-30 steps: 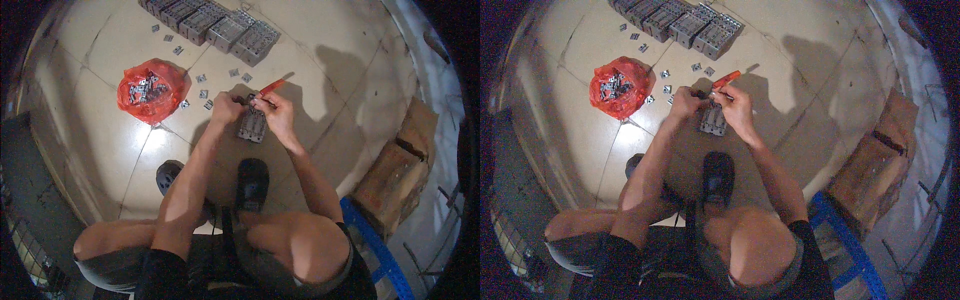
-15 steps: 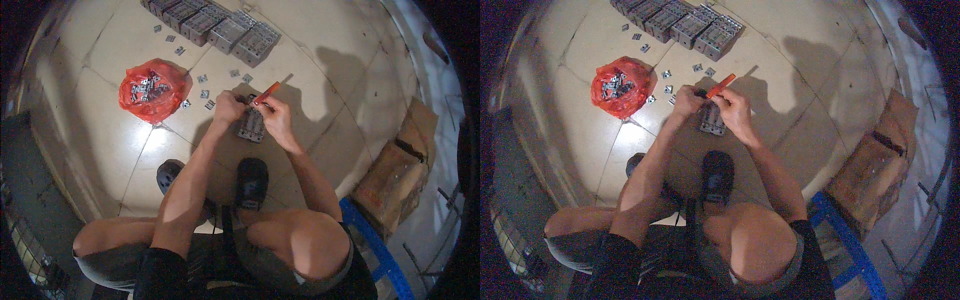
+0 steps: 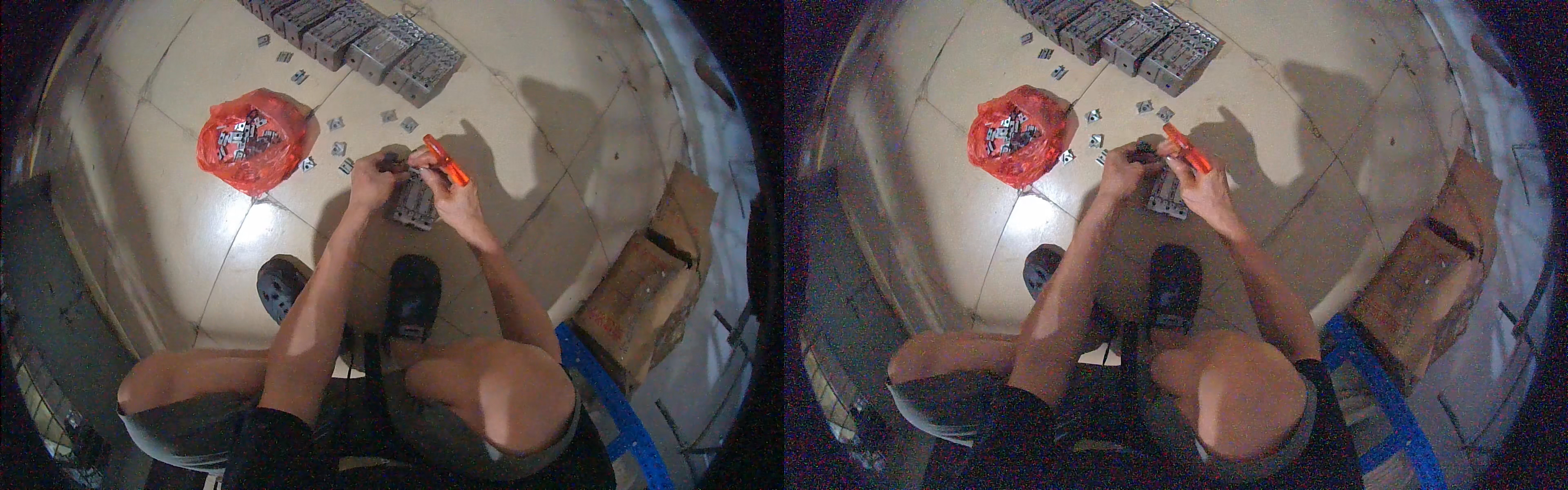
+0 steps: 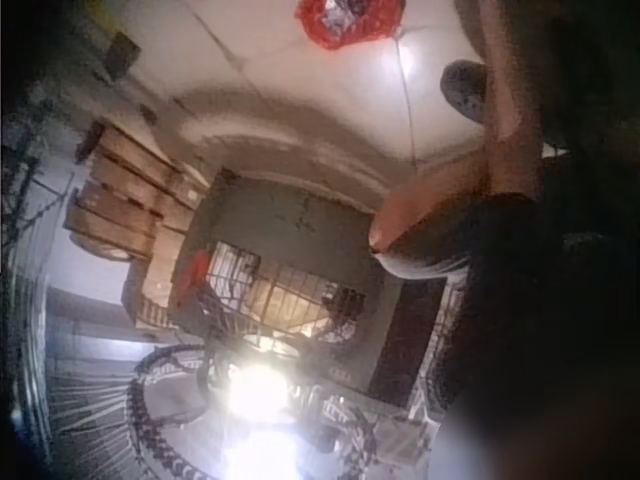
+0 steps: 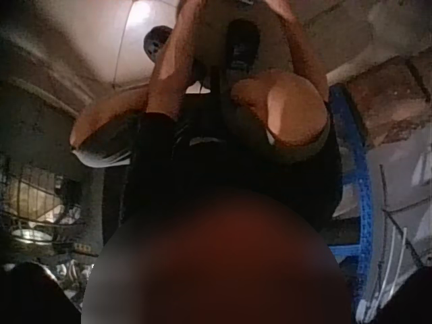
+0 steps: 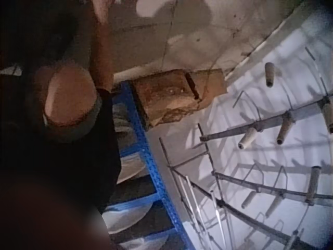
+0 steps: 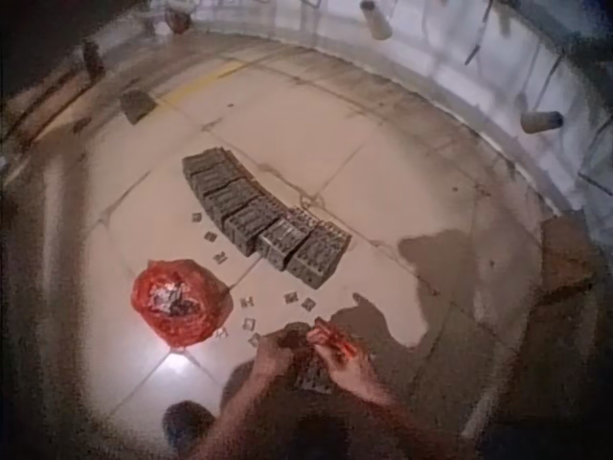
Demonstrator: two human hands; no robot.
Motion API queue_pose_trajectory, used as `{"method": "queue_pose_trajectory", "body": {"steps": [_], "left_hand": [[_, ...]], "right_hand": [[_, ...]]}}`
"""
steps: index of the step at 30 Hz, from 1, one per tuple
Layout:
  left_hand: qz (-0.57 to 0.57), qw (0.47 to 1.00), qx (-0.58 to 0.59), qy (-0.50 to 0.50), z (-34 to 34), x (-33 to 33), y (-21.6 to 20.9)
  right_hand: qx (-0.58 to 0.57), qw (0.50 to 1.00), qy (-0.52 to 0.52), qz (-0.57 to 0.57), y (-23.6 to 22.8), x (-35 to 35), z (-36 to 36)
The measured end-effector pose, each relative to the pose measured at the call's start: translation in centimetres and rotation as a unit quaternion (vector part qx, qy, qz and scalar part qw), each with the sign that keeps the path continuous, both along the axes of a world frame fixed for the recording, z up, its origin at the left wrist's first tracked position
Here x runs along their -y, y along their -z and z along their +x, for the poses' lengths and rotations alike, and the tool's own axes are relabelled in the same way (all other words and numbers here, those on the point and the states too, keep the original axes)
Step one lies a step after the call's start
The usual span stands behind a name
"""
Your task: The person sits on the floor and assembles small metal components into a larger electrical device using a red-handled screwdriver. They repeatedly pick parts from a red bag and the floor, insert them into the device, and tighten them.
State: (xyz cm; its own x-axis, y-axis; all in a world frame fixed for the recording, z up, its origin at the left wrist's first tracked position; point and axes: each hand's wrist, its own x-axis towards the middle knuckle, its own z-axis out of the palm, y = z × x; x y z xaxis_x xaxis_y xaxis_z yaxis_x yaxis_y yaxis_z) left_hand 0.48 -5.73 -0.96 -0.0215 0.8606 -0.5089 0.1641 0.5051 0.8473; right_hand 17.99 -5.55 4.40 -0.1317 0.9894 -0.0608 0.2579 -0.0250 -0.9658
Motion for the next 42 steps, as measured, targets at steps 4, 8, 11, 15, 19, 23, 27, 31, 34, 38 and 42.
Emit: {"method": "queue_pose_trajectory", "body": {"steps": [4, 8, 11, 15, 19, 23, 27, 31, 34, 38, 42], "left_hand": [[-0.048, 0.995, 0.071, -0.055, 0.1, 0.8, 0.4], [-0.041, 0.985, 0.126, -0.109, 0.2, 1.8, 0.5], [-0.052, 0.984, 0.117, -0.121, 0.4, 2.6, 0.4], [-0.078, 0.979, 0.122, -0.141, 0.6, 3.1, 0.1], [-0.068, 0.982, 0.117, -0.130, 0.7, 3.1, -0.5], [-0.052, 0.989, 0.100, -0.100, 0.9, 2.6, -1.6], [-0.024, 0.998, 0.007, -0.060, 1.7, 3.0, -2.8], [0.016, 0.994, -0.064, -0.083, 3.9, 3.4, -2.6], [0.024, 0.987, -0.103, -0.121, 5.8, 3.1, -1.8], [0.011, 0.979, -0.152, -0.138, 6.6, 3.0, -1.9], [-0.002, 0.976, -0.168, -0.142, 6.7, 2.9, -2.6]], "right_hand": [[0.054, 0.997, -0.020, -0.060, -0.9, 0.1, 0.3], [0.149, 0.989, -0.008, -0.009, -1.4, 0.3, 0.3], [0.049, 0.999, -0.018, 0.003, -0.7, 0.1, 0.0], [-0.019, 0.999, -0.037, -0.030, 0.3, 0.1, 0.1], [0.003, 0.998, 0.014, -0.069, 0.6, 0.6, 0.3], [0.040, 0.999, 0.017, -0.012, -0.3, 0.3, 0.4], [0.169, 0.981, -0.098, -0.008, -3.6, -1.4, 2.4], [0.379, 0.860, -0.241, 0.243, -9.2, -5.0, 5.4], [0.397, 0.748, -0.393, 0.357, -12.1, -8.1, 5.7], [0.451, 0.640, -0.552, 0.287, -13.7, -9.6, 3.8], [0.378, 0.838, -0.358, 0.164, -12.8, -7.1, 0.6]]}}
